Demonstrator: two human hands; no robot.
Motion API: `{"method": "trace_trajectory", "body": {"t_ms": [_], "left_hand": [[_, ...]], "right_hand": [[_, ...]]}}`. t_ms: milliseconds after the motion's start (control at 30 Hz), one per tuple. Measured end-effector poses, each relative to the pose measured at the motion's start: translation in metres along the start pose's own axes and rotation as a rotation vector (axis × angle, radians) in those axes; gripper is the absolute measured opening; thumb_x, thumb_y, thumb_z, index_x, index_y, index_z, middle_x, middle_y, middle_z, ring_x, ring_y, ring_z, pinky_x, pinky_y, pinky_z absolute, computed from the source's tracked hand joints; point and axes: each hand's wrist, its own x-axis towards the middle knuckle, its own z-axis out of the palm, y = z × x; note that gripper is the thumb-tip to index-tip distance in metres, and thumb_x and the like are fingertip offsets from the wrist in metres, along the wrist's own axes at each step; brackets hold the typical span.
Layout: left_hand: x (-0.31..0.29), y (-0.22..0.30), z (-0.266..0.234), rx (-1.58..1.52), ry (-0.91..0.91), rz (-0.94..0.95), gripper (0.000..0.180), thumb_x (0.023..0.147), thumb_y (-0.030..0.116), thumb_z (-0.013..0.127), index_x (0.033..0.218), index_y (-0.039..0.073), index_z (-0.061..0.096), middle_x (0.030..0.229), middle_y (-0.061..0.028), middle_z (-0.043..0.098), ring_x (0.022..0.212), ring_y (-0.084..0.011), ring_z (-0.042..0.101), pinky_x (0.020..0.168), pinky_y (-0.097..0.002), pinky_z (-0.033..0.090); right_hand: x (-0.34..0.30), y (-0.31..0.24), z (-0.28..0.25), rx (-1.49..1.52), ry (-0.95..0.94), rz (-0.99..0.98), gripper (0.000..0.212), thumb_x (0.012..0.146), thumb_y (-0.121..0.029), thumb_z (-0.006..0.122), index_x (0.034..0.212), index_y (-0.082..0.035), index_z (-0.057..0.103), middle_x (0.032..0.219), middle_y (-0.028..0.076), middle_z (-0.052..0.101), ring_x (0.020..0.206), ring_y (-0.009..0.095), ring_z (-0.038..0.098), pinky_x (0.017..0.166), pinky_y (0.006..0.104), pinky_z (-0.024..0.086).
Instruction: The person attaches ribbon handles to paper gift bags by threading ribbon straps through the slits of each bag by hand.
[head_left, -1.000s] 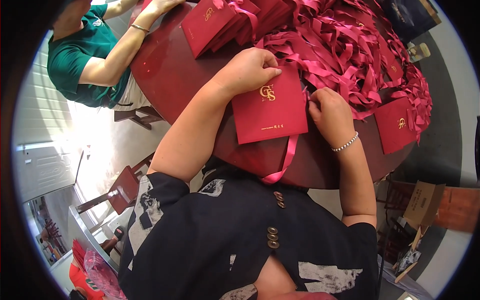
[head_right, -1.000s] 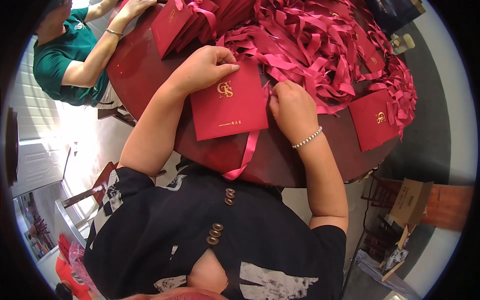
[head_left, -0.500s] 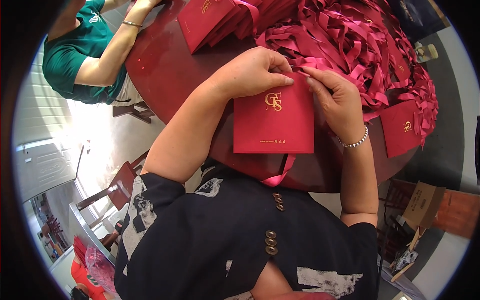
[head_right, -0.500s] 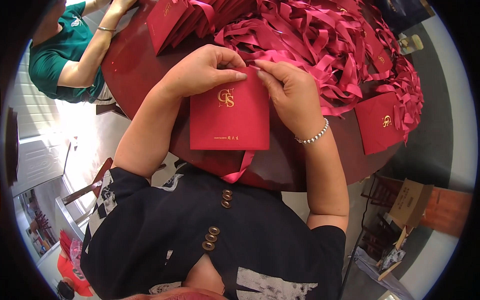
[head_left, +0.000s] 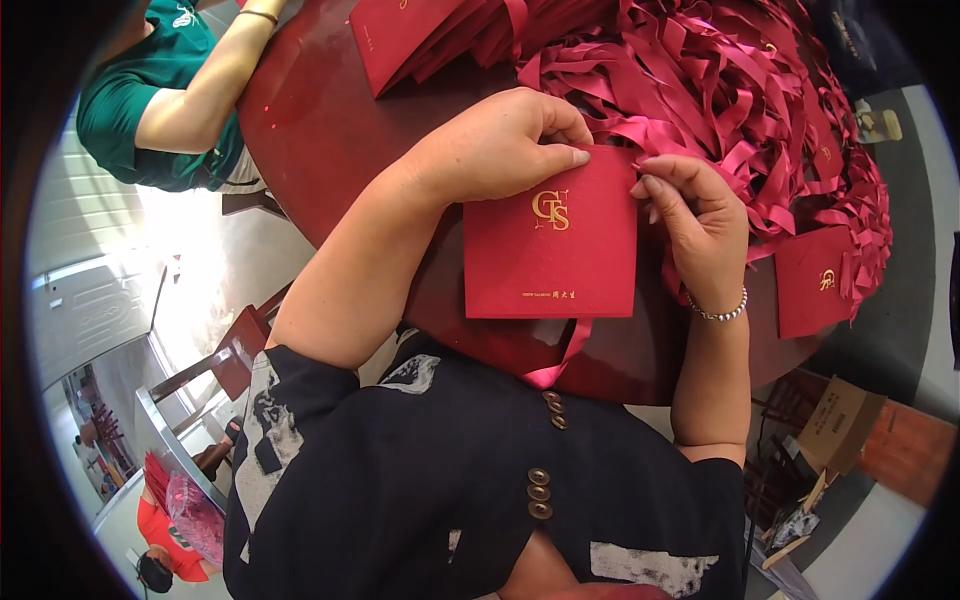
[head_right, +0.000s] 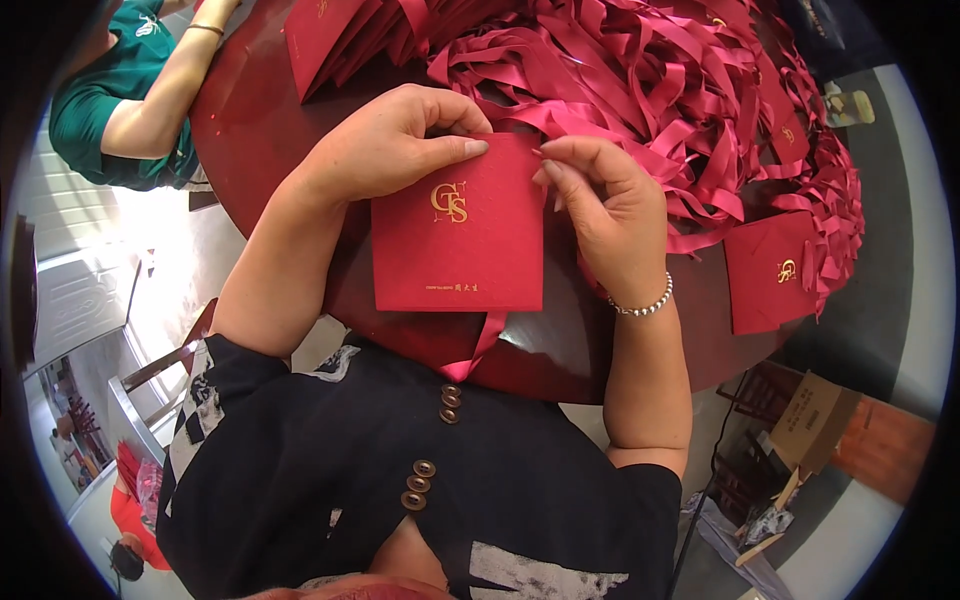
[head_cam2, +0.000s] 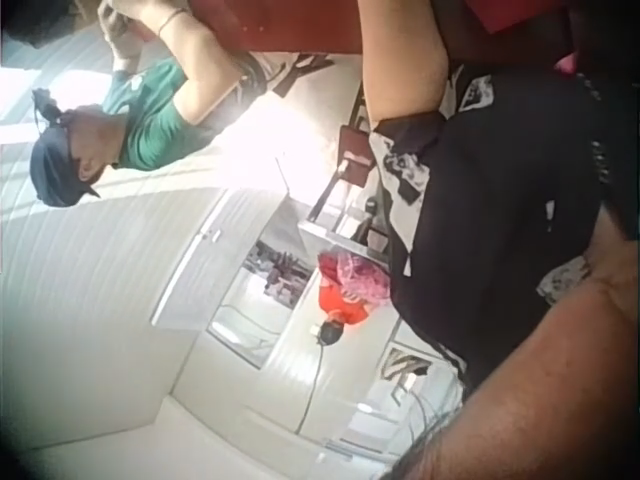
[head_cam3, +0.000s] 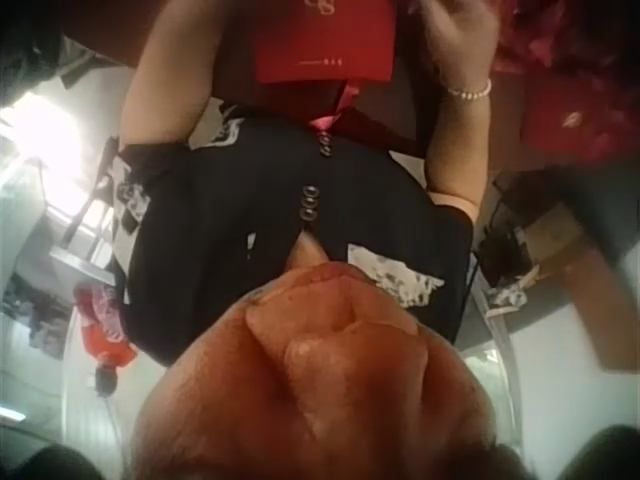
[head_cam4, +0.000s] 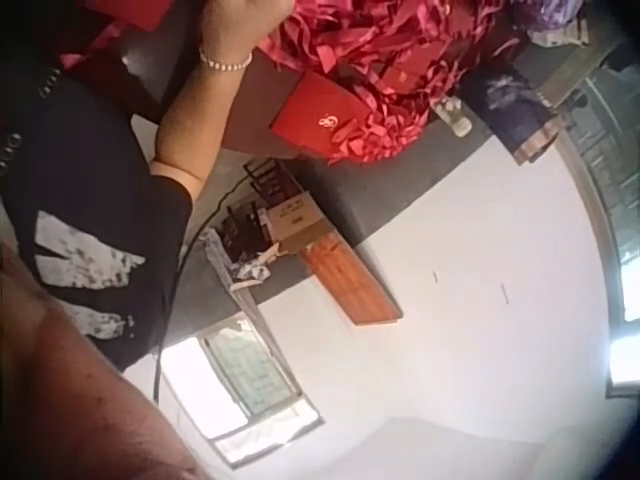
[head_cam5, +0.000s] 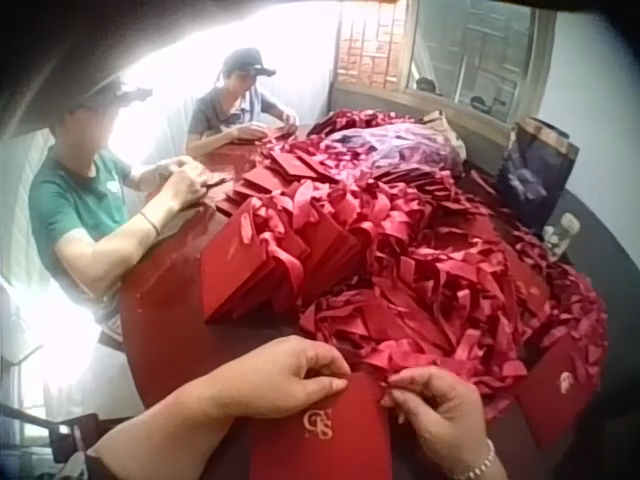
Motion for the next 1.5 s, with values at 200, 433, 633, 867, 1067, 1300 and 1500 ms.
{"method": "trace_trajectory", "body": {"t_ms": [200, 433, 633, 867, 1067, 1300, 1500], "left_hand": [[-0.0008, 0.0001, 0.0001, 0.034, 0.006, 0.037, 0.018, 0.095, 0.009, 0.062, 0.104, -0.005, 0.068, 0.087, -0.0055, 0.07, 0.081, -0.0088, 0.06, 0.074, -0.0258, 0.05], [-0.0001, -0.0017, 0.0011, 0.012, 0.004, 0.042, 0.018, 0.096, 0.009, 0.059, 0.104, -0.005, 0.068, 0.086, -0.0049, 0.068, 0.081, -0.0092, 0.06, 0.076, -0.026, 0.05], [-0.0006, -0.0014, -0.0005, -0.009, -0.009, 0.04, 0.018, 0.096, 0.009, 0.059, 0.104, -0.005, 0.067, 0.087, -0.0033, 0.068, 0.082, -0.0088, 0.059, 0.076, -0.0254, 0.049], [0.0008, -0.0042, -0.0002, -0.064, -0.028, 0.001, 0.018, 0.097, 0.01, 0.058, 0.104, -0.005, 0.067, 0.088, -0.002, 0.067, 0.084, -0.0083, 0.059, 0.078, -0.0246, 0.049], [0.0009, -0.0018, -0.001, -0.034, -0.036, 0.009, 0.018, 0.097, 0.009, 0.059, 0.104, -0.005, 0.067, 0.088, -0.0016, 0.067, 0.083, -0.0081, 0.058, 0.078, -0.0243, 0.048], [-0.0007, 0.0017, -0.0006, -0.001, -0.03, 0.023, 0.019, 0.096, 0.011, 0.059, 0.103, -0.004, 0.067, 0.086, -0.0038, 0.067, 0.081, -0.0094, 0.059, 0.076, -0.0261, 0.049], [-0.0007, 0.0019, -0.0003, 0.005, -0.027, 0.03, 0.018, 0.096, 0.011, 0.059, 0.102, -0.004, 0.067, 0.084, -0.0047, 0.067, 0.08, -0.0099, 0.059, 0.075, -0.0266, 0.049]], "right_hand": [[-0.0022, 0.0004, 0.0051, -0.052, 0.036, 0.024, 0.011, 0.095, 0.004, 0.063, 0.105, 0.003, 0.068, 0.094, 0.007, 0.072, 0.078, 0.007, 0.061, 0.071, 0.02, 0.049], [0.0017, -0.0008, 0.0086, -0.404, 0.049, -0.217, 0.008, 0.088, 0.006, 0.07, 0.094, 0.002, 0.069, 0.092, 0.003, 0.066, 0.083, 0.01, 0.059, 0.075, 0.0214, 0.046], [0.0046, 0.0038, 0.0099, -0.426, 0.085, -0.29, 0.009, 0.085, 0.002, 0.073, 0.093, 0.001, 0.07, 0.087, 0.008, 0.068, 0.075, 0.015, 0.064, 0.069, 0.0258, 0.05], [0.0019, 0.0, 0.0051, -0.428, 0.095, -0.187, 0.008, 0.088, 0.004, 0.07, 0.095, 0.003, 0.068, 0.092, 0.004, 0.066, 0.085, 0.01, 0.06, 0.079, 0.0216, 0.046], [0.0013, 0.0014, 0.0036, -0.392, 0.089, -0.166, 0.007, 0.088, 0.003, 0.07, 0.095, 0.003, 0.068, 0.092, 0.004, 0.066, 0.086, 0.01, 0.06, 0.078, 0.0216, 0.046], [0.0023, 0.0009, 0.0054, -0.434, 0.079, -0.217, 0.009, 0.087, 0.004, 0.071, 0.095, 0.003, 0.068, 0.091, 0.005, 0.066, 0.085, 0.011, 0.061, 0.078, 0.0223, 0.047], [0.0029, -0.0017, 0.0088, -0.485, 0.078, -0.281, 0.011, 0.085, 0.006, 0.072, 0.094, 0.002, 0.069, 0.089, 0.006, 0.066, 0.08, 0.012, 0.06, 0.073, 0.0227, 0.046]]}}
